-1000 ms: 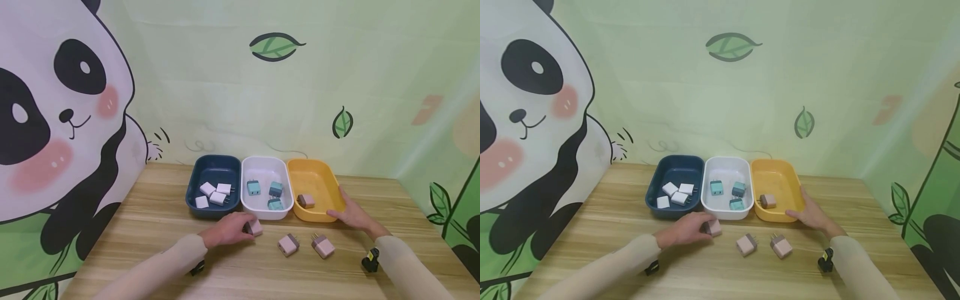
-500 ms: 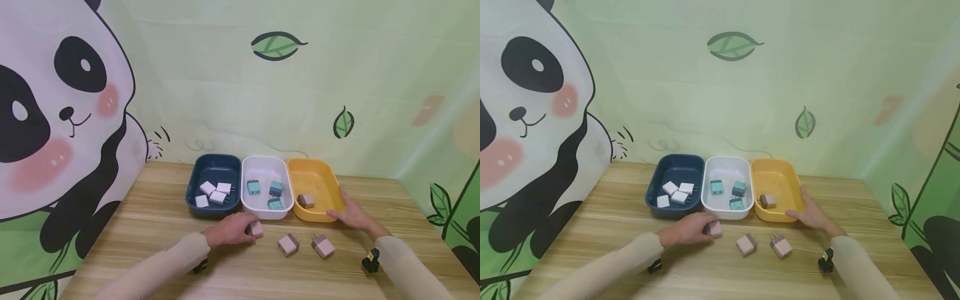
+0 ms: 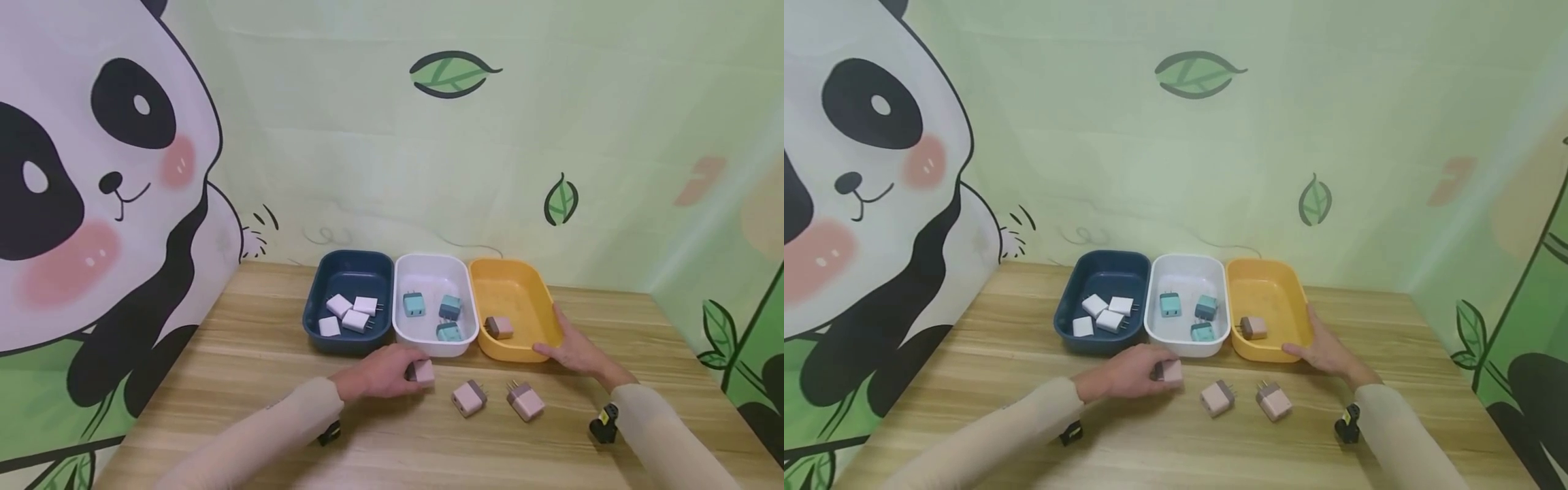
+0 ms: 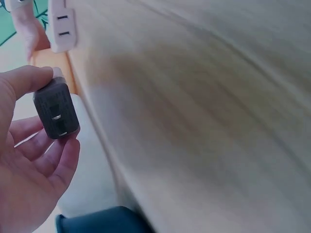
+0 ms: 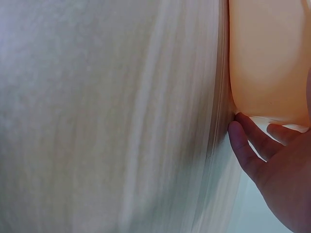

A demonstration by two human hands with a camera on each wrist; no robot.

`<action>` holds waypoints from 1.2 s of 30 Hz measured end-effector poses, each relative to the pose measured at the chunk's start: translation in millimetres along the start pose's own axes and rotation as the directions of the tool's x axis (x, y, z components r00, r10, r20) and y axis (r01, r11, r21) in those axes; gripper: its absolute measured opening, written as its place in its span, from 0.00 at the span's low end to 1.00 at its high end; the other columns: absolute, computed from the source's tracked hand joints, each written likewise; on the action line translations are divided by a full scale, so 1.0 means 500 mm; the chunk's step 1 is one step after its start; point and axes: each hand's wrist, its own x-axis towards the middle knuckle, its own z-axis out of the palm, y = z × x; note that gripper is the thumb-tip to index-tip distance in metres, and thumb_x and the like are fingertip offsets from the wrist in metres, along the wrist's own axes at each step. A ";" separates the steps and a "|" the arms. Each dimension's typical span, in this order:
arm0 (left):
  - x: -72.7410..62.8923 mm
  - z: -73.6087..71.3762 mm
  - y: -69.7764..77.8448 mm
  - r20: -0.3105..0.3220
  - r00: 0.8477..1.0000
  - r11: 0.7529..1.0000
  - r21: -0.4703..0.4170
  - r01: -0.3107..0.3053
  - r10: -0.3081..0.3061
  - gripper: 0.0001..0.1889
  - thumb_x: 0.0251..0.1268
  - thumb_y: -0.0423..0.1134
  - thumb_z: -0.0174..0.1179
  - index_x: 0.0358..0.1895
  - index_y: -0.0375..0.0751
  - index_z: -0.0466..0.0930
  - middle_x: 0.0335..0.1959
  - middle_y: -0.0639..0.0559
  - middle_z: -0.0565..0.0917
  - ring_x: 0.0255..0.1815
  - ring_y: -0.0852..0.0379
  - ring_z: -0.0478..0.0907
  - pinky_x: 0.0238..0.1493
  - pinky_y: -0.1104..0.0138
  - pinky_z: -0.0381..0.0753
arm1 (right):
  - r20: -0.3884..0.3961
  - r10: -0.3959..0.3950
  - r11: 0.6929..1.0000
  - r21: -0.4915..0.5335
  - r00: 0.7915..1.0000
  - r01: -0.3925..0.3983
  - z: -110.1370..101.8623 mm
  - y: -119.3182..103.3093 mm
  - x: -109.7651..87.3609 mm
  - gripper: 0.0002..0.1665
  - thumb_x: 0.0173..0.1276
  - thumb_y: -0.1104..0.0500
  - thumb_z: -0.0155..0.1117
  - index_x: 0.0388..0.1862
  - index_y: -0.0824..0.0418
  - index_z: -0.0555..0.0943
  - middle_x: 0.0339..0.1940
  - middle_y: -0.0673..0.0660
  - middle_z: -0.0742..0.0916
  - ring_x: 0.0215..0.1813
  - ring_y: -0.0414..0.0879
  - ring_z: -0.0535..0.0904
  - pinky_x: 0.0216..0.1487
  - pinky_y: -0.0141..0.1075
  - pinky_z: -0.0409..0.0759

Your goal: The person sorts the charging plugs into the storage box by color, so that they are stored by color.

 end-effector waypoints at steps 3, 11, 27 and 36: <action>-0.002 -0.011 0.020 0.010 1.000 1.000 -0.009 -0.029 0.029 0.21 0.59 0.45 0.65 0.56 0.47 0.77 0.43 0.60 0.79 0.38 0.65 0.72 0.41 0.73 0.74 | -0.002 -0.014 1.000 -0.002 1.000 0.014 -0.002 -0.005 -0.001 0.62 0.63 0.49 0.66 0.71 0.76 0.32 0.70 0.81 0.49 0.68 0.73 0.53 0.65 0.63 0.51; 0.000 -0.041 0.089 0.057 0.991 0.992 0.033 -0.120 0.118 0.24 0.59 0.46 0.64 0.59 0.44 0.75 0.49 0.57 0.78 0.40 0.66 0.71 0.41 0.75 0.73 | 0.002 -0.026 1.000 0.005 1.000 0.026 -0.002 -0.003 0.000 0.63 0.63 0.50 0.66 0.71 0.77 0.31 0.70 0.81 0.47 0.68 0.74 0.51 0.65 0.63 0.50; 0.108 -0.069 0.137 -0.018 0.987 0.975 0.156 -0.158 0.162 0.25 0.63 0.46 0.59 0.63 0.45 0.72 0.57 0.54 0.75 0.49 0.64 0.71 0.51 0.74 0.71 | -0.001 -0.023 0.999 0.039 1.000 0.023 -0.001 0.001 -0.004 0.63 0.63 0.50 0.66 0.71 0.76 0.31 0.70 0.80 0.47 0.68 0.73 0.52 0.65 0.63 0.49; 0.184 -0.076 0.135 -0.063 0.988 0.988 0.078 -0.136 0.141 0.26 0.67 0.48 0.56 0.65 0.43 0.69 0.60 0.51 0.73 0.53 0.62 0.71 0.55 0.74 0.69 | -0.021 -0.051 0.998 0.045 0.998 0.052 0.003 0.004 -0.003 0.62 0.62 0.52 0.67 0.71 0.78 0.32 0.70 0.81 0.48 0.68 0.73 0.52 0.66 0.63 0.50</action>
